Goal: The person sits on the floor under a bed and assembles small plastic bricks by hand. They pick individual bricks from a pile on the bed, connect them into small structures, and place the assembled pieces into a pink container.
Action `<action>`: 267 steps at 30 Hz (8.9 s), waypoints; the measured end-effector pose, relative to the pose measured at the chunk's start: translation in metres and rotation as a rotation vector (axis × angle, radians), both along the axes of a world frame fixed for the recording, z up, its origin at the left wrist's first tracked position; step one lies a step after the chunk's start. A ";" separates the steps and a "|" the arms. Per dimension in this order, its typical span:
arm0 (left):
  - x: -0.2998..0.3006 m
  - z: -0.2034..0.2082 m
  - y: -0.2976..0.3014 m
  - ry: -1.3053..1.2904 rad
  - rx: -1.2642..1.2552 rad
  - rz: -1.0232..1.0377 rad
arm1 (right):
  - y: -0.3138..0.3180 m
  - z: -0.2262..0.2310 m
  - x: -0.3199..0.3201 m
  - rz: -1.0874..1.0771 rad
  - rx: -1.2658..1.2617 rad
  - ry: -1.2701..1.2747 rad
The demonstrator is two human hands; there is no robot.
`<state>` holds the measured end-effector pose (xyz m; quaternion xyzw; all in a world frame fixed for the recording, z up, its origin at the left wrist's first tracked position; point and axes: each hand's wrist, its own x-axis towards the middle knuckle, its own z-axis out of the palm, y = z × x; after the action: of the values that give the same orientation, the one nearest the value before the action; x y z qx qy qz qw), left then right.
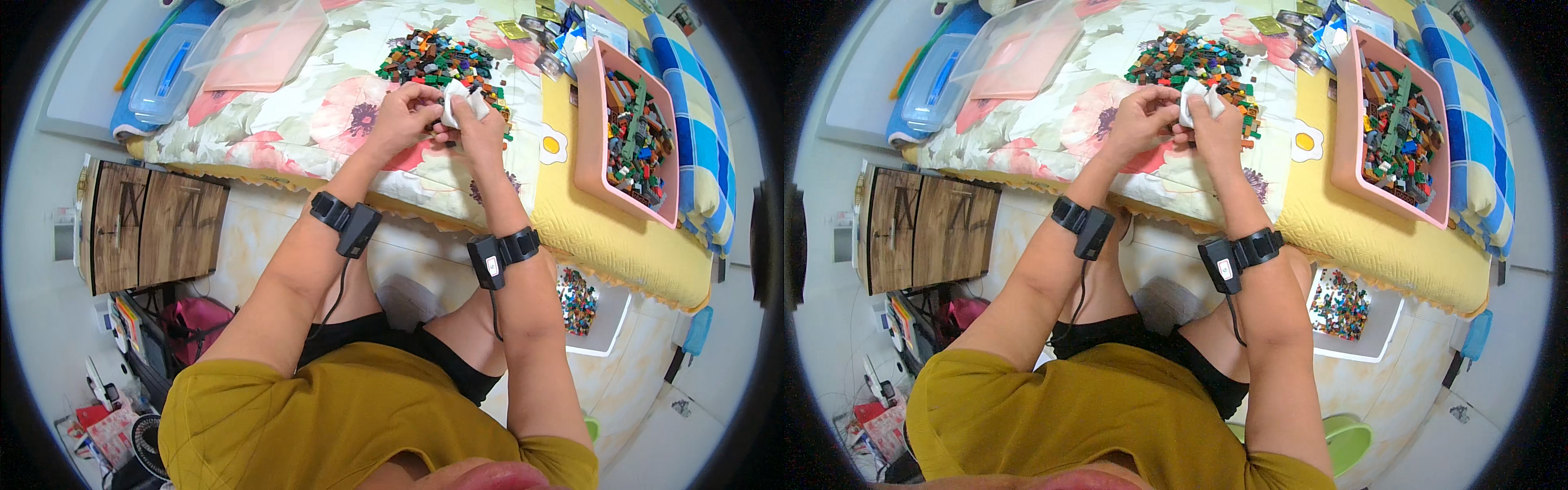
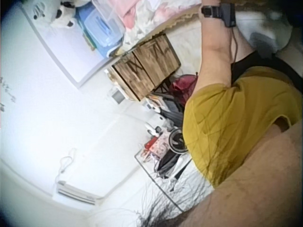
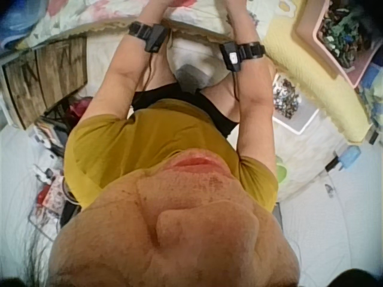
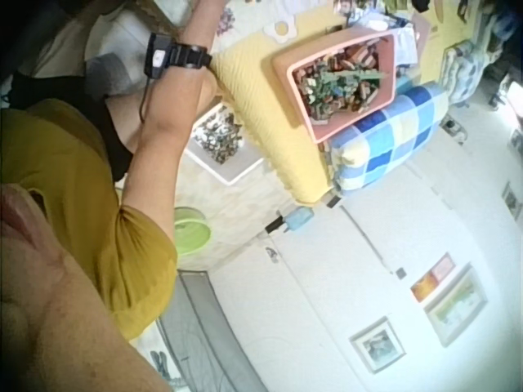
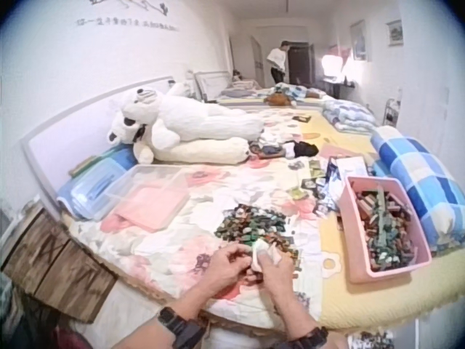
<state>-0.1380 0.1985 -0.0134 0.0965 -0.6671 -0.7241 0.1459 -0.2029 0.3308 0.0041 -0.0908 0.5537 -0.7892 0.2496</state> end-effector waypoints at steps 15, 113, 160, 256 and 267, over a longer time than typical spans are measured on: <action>-0.014 -0.020 -0.055 0.041 -0.812 0.548 | 0.083 0.057 -0.061 -0.862 -0.026 0.844; -0.021 -0.034 -0.067 -0.070 -0.985 0.470 | 0.141 0.067 -0.079 -1.428 0.323 0.752; -0.008 0.001 -0.001 0.025 0.043 -0.056 | 0.002 -0.011 -0.020 -0.118 0.423 0.554; -0.032 -0.047 -0.076 -0.119 -0.623 0.577 | 0.105 0.037 -0.070 -1.135 0.215 0.882; -0.024 -0.004 -0.031 0.052 -0.181 0.509 | 0.033 0.013 -0.035 -0.465 0.135 0.502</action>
<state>-0.1616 0.1671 -0.0174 0.2289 -0.6796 -0.6037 0.3483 -0.2382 0.3636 0.0168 -0.1370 0.6548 -0.7395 -0.0753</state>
